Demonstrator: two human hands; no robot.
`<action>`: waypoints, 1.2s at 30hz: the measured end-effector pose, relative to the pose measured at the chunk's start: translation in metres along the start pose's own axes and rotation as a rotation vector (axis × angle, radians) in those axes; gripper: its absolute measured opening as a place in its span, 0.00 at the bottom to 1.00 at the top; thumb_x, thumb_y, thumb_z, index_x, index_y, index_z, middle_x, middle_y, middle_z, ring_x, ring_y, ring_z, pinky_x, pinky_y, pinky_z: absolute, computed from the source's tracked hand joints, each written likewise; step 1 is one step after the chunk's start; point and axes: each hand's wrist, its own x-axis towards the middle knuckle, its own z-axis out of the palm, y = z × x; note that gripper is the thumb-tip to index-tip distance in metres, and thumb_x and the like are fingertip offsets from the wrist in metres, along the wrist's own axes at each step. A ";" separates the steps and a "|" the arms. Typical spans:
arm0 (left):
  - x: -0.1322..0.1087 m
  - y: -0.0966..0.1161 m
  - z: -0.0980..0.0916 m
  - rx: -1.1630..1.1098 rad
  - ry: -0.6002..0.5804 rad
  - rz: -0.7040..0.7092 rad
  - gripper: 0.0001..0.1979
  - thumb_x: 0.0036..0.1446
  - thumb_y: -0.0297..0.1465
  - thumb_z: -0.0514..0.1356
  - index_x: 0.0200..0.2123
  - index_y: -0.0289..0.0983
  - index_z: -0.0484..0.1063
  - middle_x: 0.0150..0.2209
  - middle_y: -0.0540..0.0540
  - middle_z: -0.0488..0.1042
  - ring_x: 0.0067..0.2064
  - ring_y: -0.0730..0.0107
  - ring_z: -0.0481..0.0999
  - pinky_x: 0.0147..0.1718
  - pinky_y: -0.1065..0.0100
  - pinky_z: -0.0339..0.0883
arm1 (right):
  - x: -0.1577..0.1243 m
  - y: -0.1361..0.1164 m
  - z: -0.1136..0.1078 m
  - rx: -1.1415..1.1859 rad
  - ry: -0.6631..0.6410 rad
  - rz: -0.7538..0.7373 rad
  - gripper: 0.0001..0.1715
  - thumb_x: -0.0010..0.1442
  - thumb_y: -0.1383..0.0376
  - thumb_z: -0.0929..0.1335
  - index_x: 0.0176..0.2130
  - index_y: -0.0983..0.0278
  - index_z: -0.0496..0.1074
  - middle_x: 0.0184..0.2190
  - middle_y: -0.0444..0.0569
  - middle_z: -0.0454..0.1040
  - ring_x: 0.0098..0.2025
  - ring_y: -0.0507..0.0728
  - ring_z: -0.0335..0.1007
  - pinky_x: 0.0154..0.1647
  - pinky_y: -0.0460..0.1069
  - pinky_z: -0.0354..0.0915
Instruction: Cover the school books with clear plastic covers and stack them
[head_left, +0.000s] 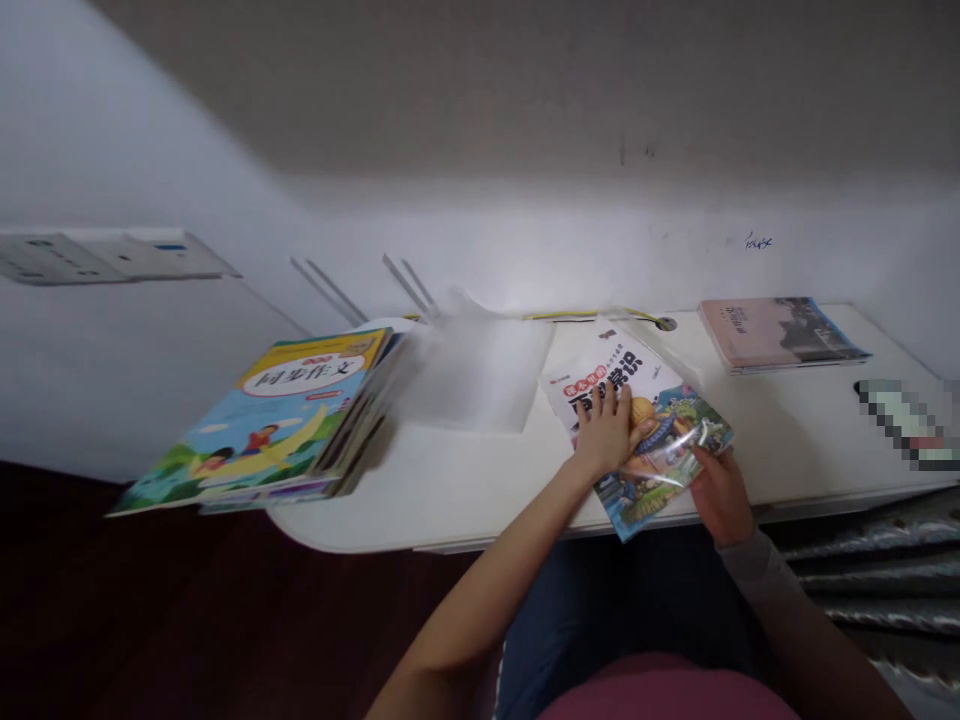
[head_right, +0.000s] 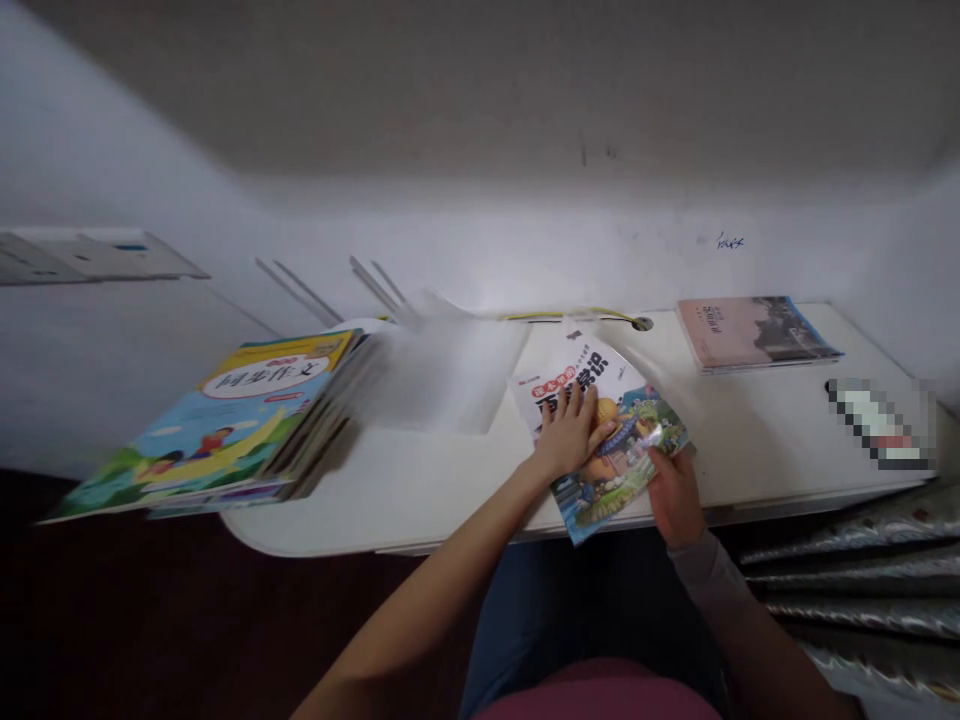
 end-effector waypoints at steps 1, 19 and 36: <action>0.000 0.002 0.006 0.046 0.008 0.012 0.39 0.58 0.54 0.40 0.64 0.33 0.48 0.65 0.32 0.47 0.65 0.39 0.44 0.57 0.38 0.43 | 0.008 0.001 -0.009 0.000 0.005 0.004 0.29 0.62 0.57 0.58 0.60 0.61 0.58 0.52 0.53 0.71 0.51 0.62 0.69 0.45 0.60 0.69; 0.015 -0.075 -0.046 0.143 -0.100 -0.257 0.27 0.57 0.50 0.47 0.47 0.36 0.68 0.44 0.34 0.73 0.47 0.50 0.72 0.44 0.55 0.63 | 0.094 -0.002 -0.072 -1.582 -0.218 -0.153 0.12 0.65 0.66 0.57 0.37 0.64 0.68 0.34 0.53 0.73 0.34 0.57 0.69 0.30 0.48 0.57; 0.143 -0.097 -0.053 -0.093 -0.133 -0.272 0.18 0.59 0.37 0.56 0.50 0.35 0.66 0.49 0.42 0.68 0.46 0.63 0.71 0.43 0.56 0.69 | 0.180 0.011 -0.046 -1.587 -0.436 -0.338 0.12 0.64 0.69 0.58 0.42 0.66 0.68 0.42 0.56 0.70 0.45 0.57 0.63 0.38 0.47 0.55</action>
